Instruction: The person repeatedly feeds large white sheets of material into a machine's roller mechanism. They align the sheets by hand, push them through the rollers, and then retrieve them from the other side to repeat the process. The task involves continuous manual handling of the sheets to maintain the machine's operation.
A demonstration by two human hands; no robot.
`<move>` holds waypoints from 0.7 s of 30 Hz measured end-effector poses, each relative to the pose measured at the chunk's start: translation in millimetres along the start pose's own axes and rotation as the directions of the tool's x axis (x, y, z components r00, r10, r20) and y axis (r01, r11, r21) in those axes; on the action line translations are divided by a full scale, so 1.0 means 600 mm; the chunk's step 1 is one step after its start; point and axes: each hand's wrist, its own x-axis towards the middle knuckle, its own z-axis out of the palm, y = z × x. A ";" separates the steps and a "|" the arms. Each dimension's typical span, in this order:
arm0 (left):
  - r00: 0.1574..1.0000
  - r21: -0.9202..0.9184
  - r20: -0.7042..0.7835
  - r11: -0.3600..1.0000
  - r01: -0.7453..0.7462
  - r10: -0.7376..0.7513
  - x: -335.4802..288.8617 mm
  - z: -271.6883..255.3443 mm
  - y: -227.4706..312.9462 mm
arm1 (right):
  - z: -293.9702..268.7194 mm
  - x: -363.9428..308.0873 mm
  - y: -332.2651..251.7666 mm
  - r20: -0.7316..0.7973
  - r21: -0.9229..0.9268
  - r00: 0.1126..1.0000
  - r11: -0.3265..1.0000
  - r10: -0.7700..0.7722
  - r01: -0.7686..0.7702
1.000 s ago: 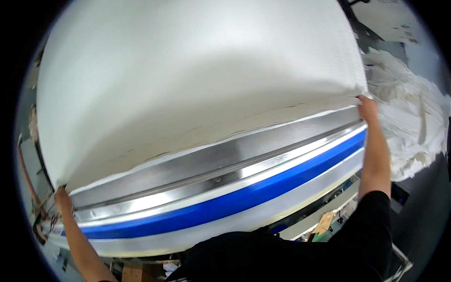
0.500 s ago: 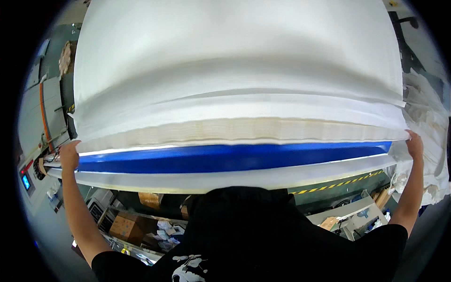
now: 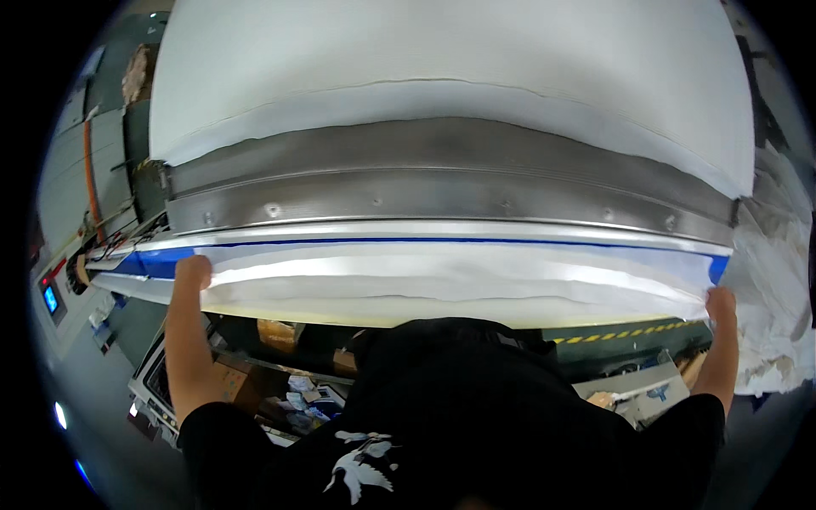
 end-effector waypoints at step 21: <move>0.648 -0.752 -0.531 0.655 -0.066 -0.545 -0.003 -0.139 0.123 | -0.223 0.045 -0.221 0.310 0.546 0.866 0.819 -0.393 0.176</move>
